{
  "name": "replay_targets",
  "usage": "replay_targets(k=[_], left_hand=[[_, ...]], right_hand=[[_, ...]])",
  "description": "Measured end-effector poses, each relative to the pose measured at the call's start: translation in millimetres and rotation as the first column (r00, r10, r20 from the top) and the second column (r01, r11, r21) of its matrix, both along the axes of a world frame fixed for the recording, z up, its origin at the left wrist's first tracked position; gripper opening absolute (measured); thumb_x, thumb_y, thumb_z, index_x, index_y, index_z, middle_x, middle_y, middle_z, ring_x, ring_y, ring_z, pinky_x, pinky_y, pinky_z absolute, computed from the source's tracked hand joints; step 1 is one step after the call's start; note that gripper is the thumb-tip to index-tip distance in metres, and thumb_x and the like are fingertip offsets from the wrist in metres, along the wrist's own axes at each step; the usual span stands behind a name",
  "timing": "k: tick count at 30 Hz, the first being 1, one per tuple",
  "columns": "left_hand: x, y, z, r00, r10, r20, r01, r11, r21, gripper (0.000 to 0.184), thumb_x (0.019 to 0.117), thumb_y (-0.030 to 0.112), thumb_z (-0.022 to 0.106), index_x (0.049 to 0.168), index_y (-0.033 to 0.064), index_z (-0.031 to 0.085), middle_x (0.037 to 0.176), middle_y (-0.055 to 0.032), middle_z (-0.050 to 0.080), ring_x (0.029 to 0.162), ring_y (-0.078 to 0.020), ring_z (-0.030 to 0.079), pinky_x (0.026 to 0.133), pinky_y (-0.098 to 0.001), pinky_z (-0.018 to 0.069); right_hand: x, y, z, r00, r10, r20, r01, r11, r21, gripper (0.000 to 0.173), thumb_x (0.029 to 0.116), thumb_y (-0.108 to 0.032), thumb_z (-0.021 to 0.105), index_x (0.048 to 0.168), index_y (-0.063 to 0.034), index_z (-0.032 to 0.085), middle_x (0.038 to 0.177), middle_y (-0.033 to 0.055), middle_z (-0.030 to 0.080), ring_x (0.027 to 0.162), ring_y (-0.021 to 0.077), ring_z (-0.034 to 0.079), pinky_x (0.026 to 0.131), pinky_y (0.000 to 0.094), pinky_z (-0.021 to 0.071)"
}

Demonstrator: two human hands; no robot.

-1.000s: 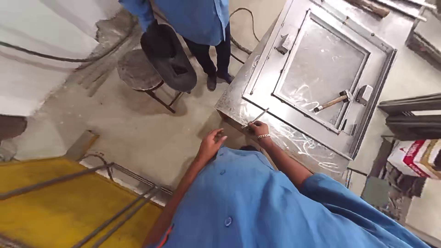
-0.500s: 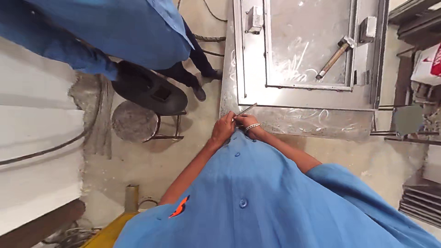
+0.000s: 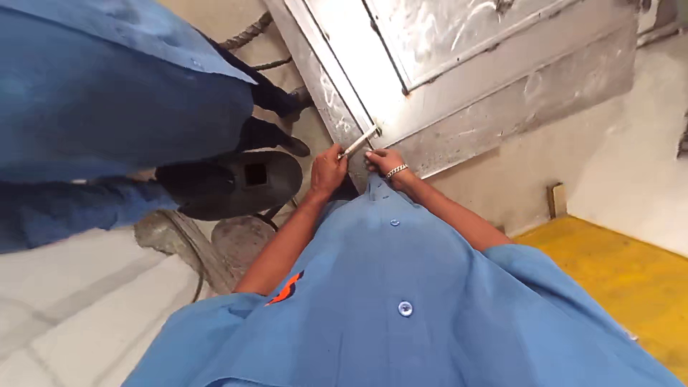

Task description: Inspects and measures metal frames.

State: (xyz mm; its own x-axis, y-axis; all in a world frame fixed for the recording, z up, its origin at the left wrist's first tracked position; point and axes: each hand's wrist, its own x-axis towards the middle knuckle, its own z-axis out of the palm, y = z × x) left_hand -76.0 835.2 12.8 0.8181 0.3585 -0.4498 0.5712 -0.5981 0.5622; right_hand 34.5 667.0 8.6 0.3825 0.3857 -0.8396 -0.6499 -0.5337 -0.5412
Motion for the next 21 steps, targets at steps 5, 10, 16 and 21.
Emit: replay_targets(k=[5,10,16,21], left_hand=[[2.1,38.5,-20.1,0.992,-0.099,-0.082,0.097,0.995,-0.022,0.028,0.1022,0.024,0.055,0.116,0.0031,0.068,0.101,-0.0223,0.073,0.096,-0.0417,0.072,0.085,-0.0644,0.0538],[12.3,40.7,-21.9,0.987,-0.157,-0.04,0.155,0.987,-0.035,0.027,0.1015,0.024,0.055,0.112,0.0025,0.069,0.098,-0.0217,0.073,0.093,-0.0415,0.072,0.081,-0.0635,0.0541],[20.2,40.3,-20.6,0.985,-0.164,-0.057,0.162,0.986,-0.045,0.026,0.1003,0.022,0.056,0.11,0.0018,0.068,0.096,-0.0216,0.073,0.091,-0.0413,0.072,0.081,-0.0627,0.0541],[18.7,36.9,-23.3,0.984,-0.156,-0.088,0.152,0.987,-0.053,0.028,0.1001,0.023,0.056,0.113,0.001,0.068,0.096,-0.0225,0.073,0.091,-0.0419,0.072,0.082,-0.0631,0.0538]], right_hand=[[-21.4,-59.5,6.0,0.937,-0.31,0.158,0.336,0.926,-0.174,0.032,0.1068,-0.03,0.058,0.128,-0.0075,0.066,0.104,0.0063,0.074,0.079,0.0137,0.07,0.067,0.0308,0.0581],[-53.1,-114.8,14.7,0.895,-0.34,0.29,0.427,0.841,-0.332,0.031,0.1081,-0.032,0.056,0.127,-0.0091,0.065,0.104,0.006,0.071,0.077,0.0123,0.066,0.066,0.0313,0.0556],[-64.3,-126.8,-3.4,0.895,-0.309,0.323,0.419,0.831,-0.367,0.024,0.1071,-0.025,0.058,0.12,-0.0076,0.068,0.099,0.0063,0.072,0.074,0.0129,0.066,0.063,0.0306,0.0547],[-62.1,-122.6,-25.3,0.914,-0.214,0.344,0.346,0.854,-0.389,0.024,0.1048,-0.021,0.061,0.118,-0.0046,0.072,0.099,0.0096,0.075,0.08,0.0155,0.071,0.07,0.0343,0.059]])
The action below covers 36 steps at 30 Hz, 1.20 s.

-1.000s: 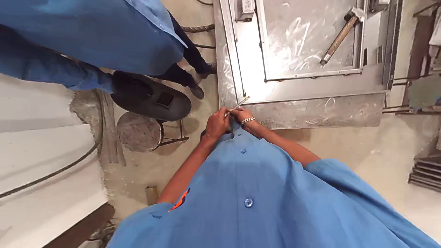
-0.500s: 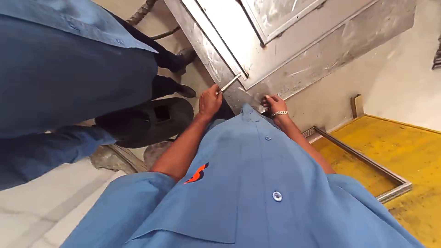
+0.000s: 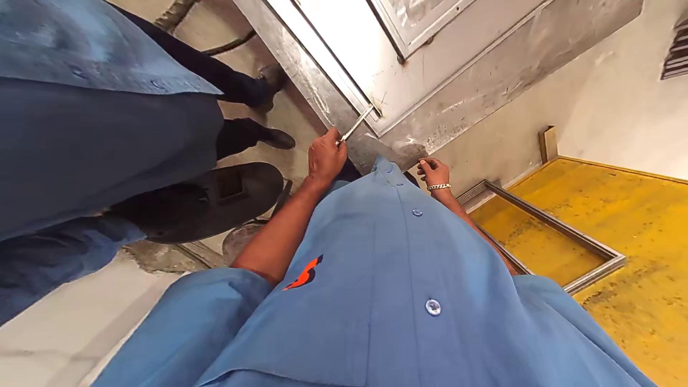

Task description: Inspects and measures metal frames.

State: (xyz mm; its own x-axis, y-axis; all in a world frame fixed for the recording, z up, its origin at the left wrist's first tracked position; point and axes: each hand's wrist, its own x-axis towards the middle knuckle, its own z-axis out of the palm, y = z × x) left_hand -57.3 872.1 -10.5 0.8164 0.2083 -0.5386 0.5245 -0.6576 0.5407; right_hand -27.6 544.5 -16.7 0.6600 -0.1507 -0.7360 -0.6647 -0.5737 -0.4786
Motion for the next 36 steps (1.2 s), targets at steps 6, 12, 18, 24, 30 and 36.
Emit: replay_targets(k=[6,12,18,24,30,36], left_hand=[[-3.2,-2.8,-1.1,0.999,0.025,0.048,-0.024,1.0,-0.014,0.027,0.1002,0.022,0.056,0.11,0.0006,0.069,0.092,-0.0221,0.072,0.087,-0.0399,0.072,0.079,-0.0616,0.0542],[-6.3,-3.9,-5.5,0.997,0.043,0.064,-0.042,0.999,-0.006,0.026,0.1003,0.023,0.056,0.109,0.0019,0.069,0.089,-0.0201,0.072,0.082,-0.038,0.071,0.076,-0.0601,0.0543],[-6.7,-5.0,-7.1,0.998,0.036,0.057,-0.036,0.999,0.002,0.026,0.1009,0.023,0.056,0.11,0.0017,0.069,0.092,-0.0209,0.072,0.085,-0.0385,0.072,0.078,-0.0609,0.0544],[1.8,6.6,11.8,0.992,0.11,0.061,-0.111,0.994,0.017,0.031,0.1026,0.024,0.054,0.116,0.0016,0.07,0.096,-0.0198,0.074,0.09,-0.0372,0.072,0.084,-0.0586,0.0562],[20.5,36.2,25.2,0.958,0.266,0.106,-0.273,0.96,0.062,0.031,0.102,0.027,0.054,0.116,0.0042,0.07,0.098,-0.0163,0.074,0.091,-0.0313,0.072,0.086,-0.0528,0.0565],[43.4,53.8,51.9,0.923,0.356,0.147,-0.372,0.922,0.103,0.029,0.1014,0.026,0.056,0.116,0.0055,0.071,0.099,-0.0156,0.074,0.094,-0.0311,0.072,0.087,-0.0539,0.0562]], right_hand=[[5.5,2.1,17.4,0.99,0.141,-0.011,-0.141,0.99,0.015,0.026,0.1069,-0.026,0.058,0.122,-0.0076,0.07,0.103,0.0105,0.074,0.081,0.018,0.069,0.073,0.0386,0.0573],[7.1,-8.0,14.4,0.989,0.147,0.022,-0.148,0.989,0.012,0.025,0.1067,-0.026,0.058,0.12,-0.0095,0.07,0.099,0.009,0.074,0.078,0.0171,0.069,0.07,0.0382,0.0576],[8.8,-17.3,8.0,0.988,0.153,0.006,-0.153,0.988,-0.01,0.025,0.1066,-0.026,0.058,0.119,-0.0085,0.071,0.1,0.0088,0.074,0.08,0.0181,0.07,0.073,0.0397,0.0584],[23.3,-15.4,10.0,0.943,0.316,0.104,-0.302,0.945,-0.124,0.032,0.1053,-0.027,0.056,0.117,-0.0028,0.073,0.104,0.0132,0.076,0.093,0.023,0.074,0.088,0.0444,0.0598],[67.3,20.4,12.5,0.39,0.763,0.515,-0.625,0.63,-0.461,0.037,0.0978,-0.028,0.057,0.129,-0.0126,0.071,0.133,0.0156,0.067,0.125,0.0363,0.063,0.103,0.0563,0.0518],[145.2,59.2,7.3,0.221,0.93,0.293,-0.736,0.356,-0.576,0.035,0.1006,-0.039,0.056,0.124,-0.0184,0.072,0.139,0.0122,0.064,0.135,0.0356,0.055,0.109,0.0642,0.0413]])
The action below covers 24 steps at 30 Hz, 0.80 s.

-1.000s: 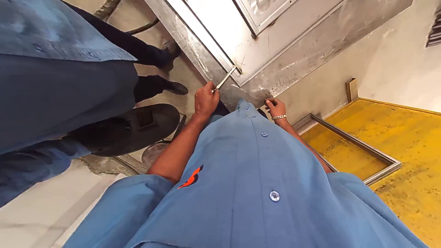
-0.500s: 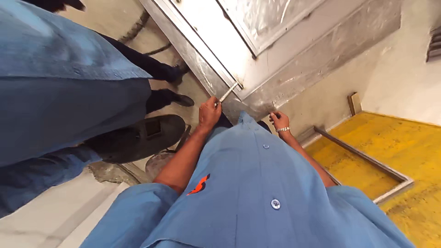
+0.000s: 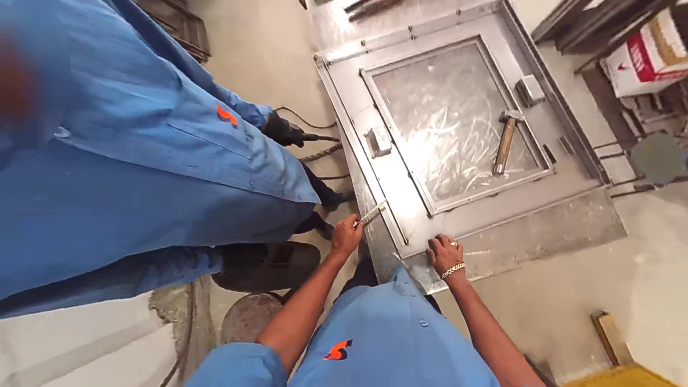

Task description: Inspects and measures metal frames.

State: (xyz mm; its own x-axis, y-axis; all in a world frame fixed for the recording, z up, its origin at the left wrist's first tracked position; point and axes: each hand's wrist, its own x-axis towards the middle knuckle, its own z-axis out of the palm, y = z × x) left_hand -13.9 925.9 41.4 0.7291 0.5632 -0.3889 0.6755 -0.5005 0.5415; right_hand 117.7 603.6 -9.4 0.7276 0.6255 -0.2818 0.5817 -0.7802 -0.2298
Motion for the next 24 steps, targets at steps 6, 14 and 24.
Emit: replay_targets(k=[6,14,24], left_hand=[[15.7,17.1,10.3,0.99,0.14,0.026,-0.141,0.989,0.046,0.029,0.101,0.026,0.057,0.118,0.0071,0.071,0.107,-0.0157,0.074,0.102,-0.0315,0.071,0.093,-0.0548,0.0547],[96.5,129.0,30.0,0.95,0.29,0.111,-0.303,0.945,0.124,0.029,0.1023,0.025,0.057,0.121,0.0057,0.071,0.11,-0.0197,0.073,0.105,-0.0369,0.07,0.096,-0.0591,0.0531],[257.3,358.7,4.0,0.902,0.43,0.032,-0.421,0.866,0.271,0.028,0.0989,0.021,0.059,0.122,0.0094,0.07,0.123,-0.0229,0.069,0.118,-0.043,0.064,0.096,-0.0672,0.0494]], right_hand=[[18.8,-13.8,-3.2,0.996,0.09,-0.02,-0.09,0.996,-0.008,0.035,0.0999,-0.047,0.058,0.109,-0.0176,0.076,0.122,0.0084,0.072,0.122,0.0316,0.064,0.101,0.0604,0.0471],[24.7,-11.4,-1.3,0.996,0.07,-0.05,-0.07,0.998,0.002,0.031,0.0931,-0.048,0.069,0.106,-0.0211,0.078,0.119,0.0052,0.074,0.118,0.0299,0.066,0.095,0.0614,0.0487],[41.2,15.2,4.3,0.996,0.023,-0.09,-0.03,0.997,-0.075,0.022,0.0764,-0.035,0.089,0.089,-0.02,0.08,0.099,0.0042,0.076,0.1,0.0311,0.071,0.098,0.0682,0.0458]])
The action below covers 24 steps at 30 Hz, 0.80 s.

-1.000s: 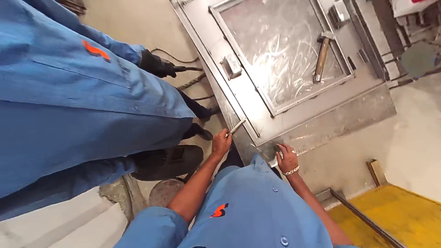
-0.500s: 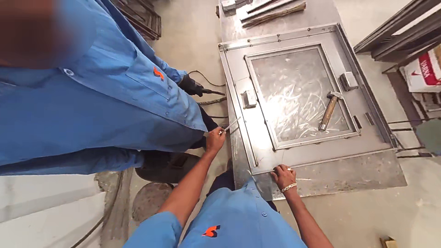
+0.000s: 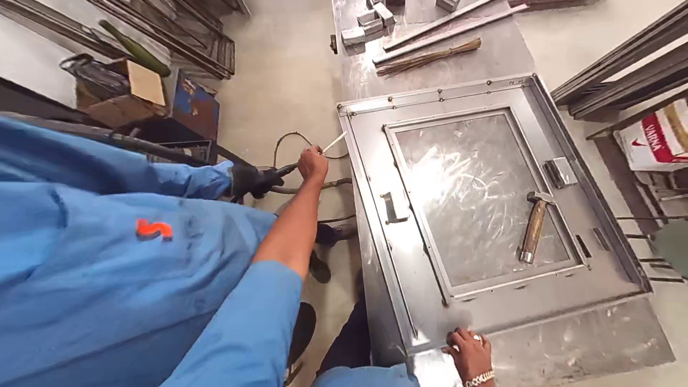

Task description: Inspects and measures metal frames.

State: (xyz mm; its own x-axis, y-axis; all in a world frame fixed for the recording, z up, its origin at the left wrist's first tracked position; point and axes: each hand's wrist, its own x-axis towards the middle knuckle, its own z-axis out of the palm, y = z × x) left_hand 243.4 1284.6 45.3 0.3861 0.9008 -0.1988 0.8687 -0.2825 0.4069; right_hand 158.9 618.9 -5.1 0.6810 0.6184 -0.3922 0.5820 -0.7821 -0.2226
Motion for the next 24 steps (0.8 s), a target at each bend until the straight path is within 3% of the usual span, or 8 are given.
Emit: replay_targets(k=[5,10,24], left_hand=[[32.4,80.3,-27.4,0.99,-0.087,-0.107,0.091,0.995,0.032,0.027,0.0991,0.02,0.06,0.122,0.0105,0.07,0.125,-0.022,0.068,0.119,-0.0425,0.064,0.096,-0.0661,0.0502],[57.5,125.8,-42.4,0.974,-0.202,-0.107,0.205,0.978,0.02,0.027,0.0994,0.019,0.061,0.123,0.0094,0.07,0.125,-0.0229,0.067,0.118,-0.0442,0.064,0.095,-0.0669,0.0506],[68.7,162.8,-65.3,0.948,-0.318,-0.026,0.319,0.947,0.038,0.023,0.1,0.017,0.06,0.119,0.0081,0.07,0.122,-0.0215,0.067,0.117,-0.0411,0.064,0.096,-0.0624,0.0512]], right_hand=[[16.1,12.3,9.8,0.983,-0.021,-0.181,-0.008,0.988,-0.157,0.026,0.0808,-0.04,0.085,0.092,-0.0173,0.08,0.102,0.0071,0.076,0.103,0.0343,0.069,0.102,0.0665,0.0433],[23.0,21.2,12.6,0.973,-0.022,-0.232,-0.038,0.967,-0.252,0.028,0.0844,-0.041,0.081,0.096,-0.0158,0.08,0.107,0.009,0.076,0.107,0.037,0.068,0.105,0.0673,0.0423],[23.7,24.0,8.9,0.973,-0.014,-0.23,-0.06,0.949,-0.309,0.029,0.0864,-0.043,0.08,0.098,-0.0163,0.08,0.109,0.0095,0.076,0.108,0.0367,0.068,0.103,0.0659,0.044]])
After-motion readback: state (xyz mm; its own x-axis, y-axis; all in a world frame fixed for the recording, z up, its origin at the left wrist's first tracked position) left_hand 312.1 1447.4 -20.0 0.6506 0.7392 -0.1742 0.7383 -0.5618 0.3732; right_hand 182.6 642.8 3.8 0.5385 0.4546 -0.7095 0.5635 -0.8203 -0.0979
